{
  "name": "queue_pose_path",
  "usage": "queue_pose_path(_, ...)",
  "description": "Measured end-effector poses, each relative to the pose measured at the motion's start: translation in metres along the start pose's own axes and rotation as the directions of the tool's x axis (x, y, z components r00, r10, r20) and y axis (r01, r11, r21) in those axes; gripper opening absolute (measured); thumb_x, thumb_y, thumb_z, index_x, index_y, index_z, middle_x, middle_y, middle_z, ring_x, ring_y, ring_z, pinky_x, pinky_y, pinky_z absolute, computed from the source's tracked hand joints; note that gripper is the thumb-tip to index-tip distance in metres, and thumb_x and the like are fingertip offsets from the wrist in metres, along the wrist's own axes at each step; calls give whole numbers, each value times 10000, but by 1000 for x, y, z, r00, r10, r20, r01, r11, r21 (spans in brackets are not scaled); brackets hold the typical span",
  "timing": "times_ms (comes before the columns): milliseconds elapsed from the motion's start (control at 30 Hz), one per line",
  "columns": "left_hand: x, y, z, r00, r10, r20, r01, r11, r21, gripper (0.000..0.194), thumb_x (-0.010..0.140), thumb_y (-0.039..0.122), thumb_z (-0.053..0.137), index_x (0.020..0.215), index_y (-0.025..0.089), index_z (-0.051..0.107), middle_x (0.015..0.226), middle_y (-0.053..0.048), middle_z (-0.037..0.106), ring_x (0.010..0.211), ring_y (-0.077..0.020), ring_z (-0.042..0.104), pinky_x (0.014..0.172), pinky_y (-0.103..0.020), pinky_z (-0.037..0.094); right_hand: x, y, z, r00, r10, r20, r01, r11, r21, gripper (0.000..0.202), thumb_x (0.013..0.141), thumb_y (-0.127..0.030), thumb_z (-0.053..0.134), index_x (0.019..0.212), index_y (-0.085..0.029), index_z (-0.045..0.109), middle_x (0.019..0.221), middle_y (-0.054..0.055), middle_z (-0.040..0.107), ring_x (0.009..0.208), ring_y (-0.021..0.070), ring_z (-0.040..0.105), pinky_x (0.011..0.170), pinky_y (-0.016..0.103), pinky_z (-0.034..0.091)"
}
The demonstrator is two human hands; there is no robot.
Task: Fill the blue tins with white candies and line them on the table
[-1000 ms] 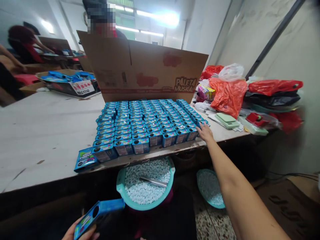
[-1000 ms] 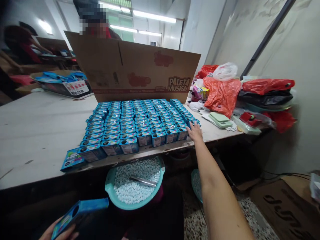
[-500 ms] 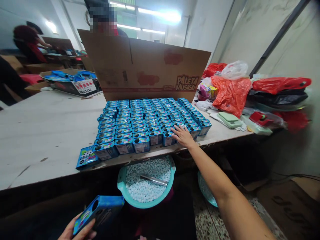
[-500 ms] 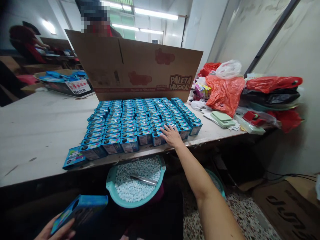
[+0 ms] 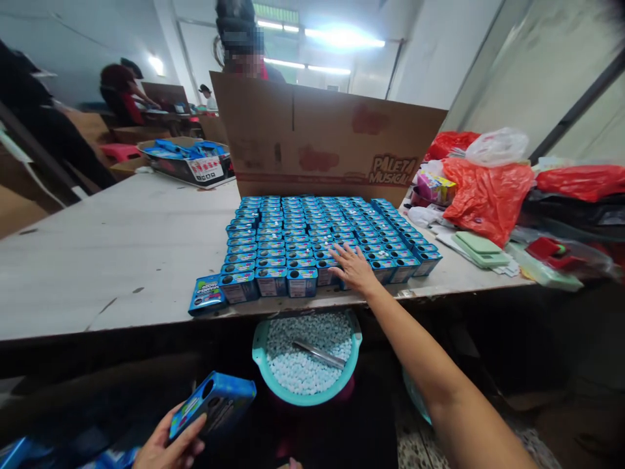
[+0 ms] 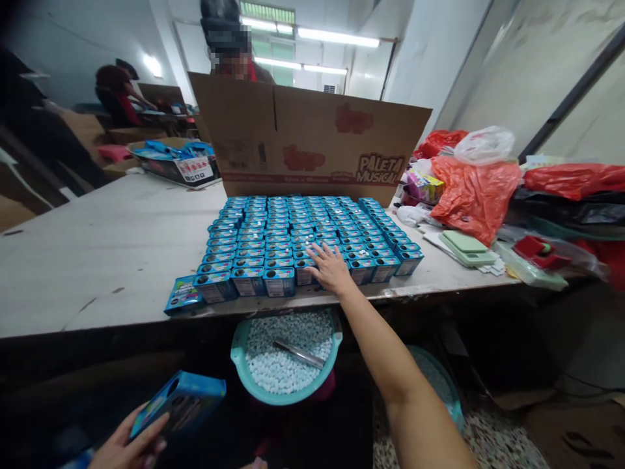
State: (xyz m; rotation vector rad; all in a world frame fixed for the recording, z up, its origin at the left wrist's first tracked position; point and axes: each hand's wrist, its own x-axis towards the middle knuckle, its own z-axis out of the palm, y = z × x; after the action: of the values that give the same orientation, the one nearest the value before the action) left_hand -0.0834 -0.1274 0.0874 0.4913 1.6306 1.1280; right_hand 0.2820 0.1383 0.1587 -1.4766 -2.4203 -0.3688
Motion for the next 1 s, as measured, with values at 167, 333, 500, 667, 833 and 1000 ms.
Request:
queue_pose_path(167, -5, 8, -4, 996, 53, -66, -55, 998, -19, 655, 486, 365, 750, 1061, 212, 477, 652, 42, 538, 484, -94, 495, 396, -178, 372, 11, -23, 11, 996, -26, 82, 21, 998, 58, 534, 839, -523, 268, 1332, -319, 260, 1384, -12, 318, 1276, 226, 224, 1012, 436, 206)
queue_pose_path(333, -2, 3, -19, 997, 42, -65, -43, 999, -18, 650, 493, 351, 750, 1066, 207, 479, 632, 40, 548, 478, -96, 502, 402, -175, 367, 11, -25, 7, 993, -2, 114, -4, 999, 54, 514, 839, -524, 268, 1309, -321, 312, 1356, -1, 369, 1264, 233, 250, 1012, 469, 180)
queue_pose_path(500, 2, 5, -18, 990, 127, -66, -126, 992, 17, 630, 528, 397, 718, 1072, 172, 497, 552, 49, 508, 457, -100, 471, 401, -183, 347, 42, -78, -1, 992, -125, 21, 122, 987, 109, 544, 834, -542, 253, 1315, -293, 308, 1366, 17, 353, 1270, 227, 236, 1031, 474, 99)
queue_pose_path(667, 3, 27, -3, 940, 341, -8, -331, 917, 222, 541, 582, 386, 683, 1046, 168, 511, 708, 6, 583, 595, -138, 533, 561, -237, 429, 23, -118, -7, 984, -179, 10, 172, 958, 228, 466, 851, -468, 303, 1260, -268, 400, 1292, 48, 447, 1204, 227, 339, 1000, 434, 178)
queue_pose_path(833, 22, 20, 8, 826, 510, 240, -561, 709, 427, 407, 652, 386, 620, 1005, 196, 552, 959, -40, 593, 879, -190, 539, 832, -321, 402, -90, -116, 32, 952, 12, 305, -92, 964, 249, 349, 879, -351, 282, 997, -224, 585, 995, 78, 606, 903, 184, 544, 783, 294, 367)
queue_pose_path(1000, 43, 7, 41, 770, 499, 398, -638, 619, 458, 381, 661, 384, 613, 987, 195, 551, 965, -41, 581, 905, -186, 525, 856, -339, 390, -164, -132, 90, 774, 196, 602, -301, 950, 78, 218, 822, -291, 433, 895, -164, 594, 956, 117, 597, 932, 218, 527, 758, 304, 376)
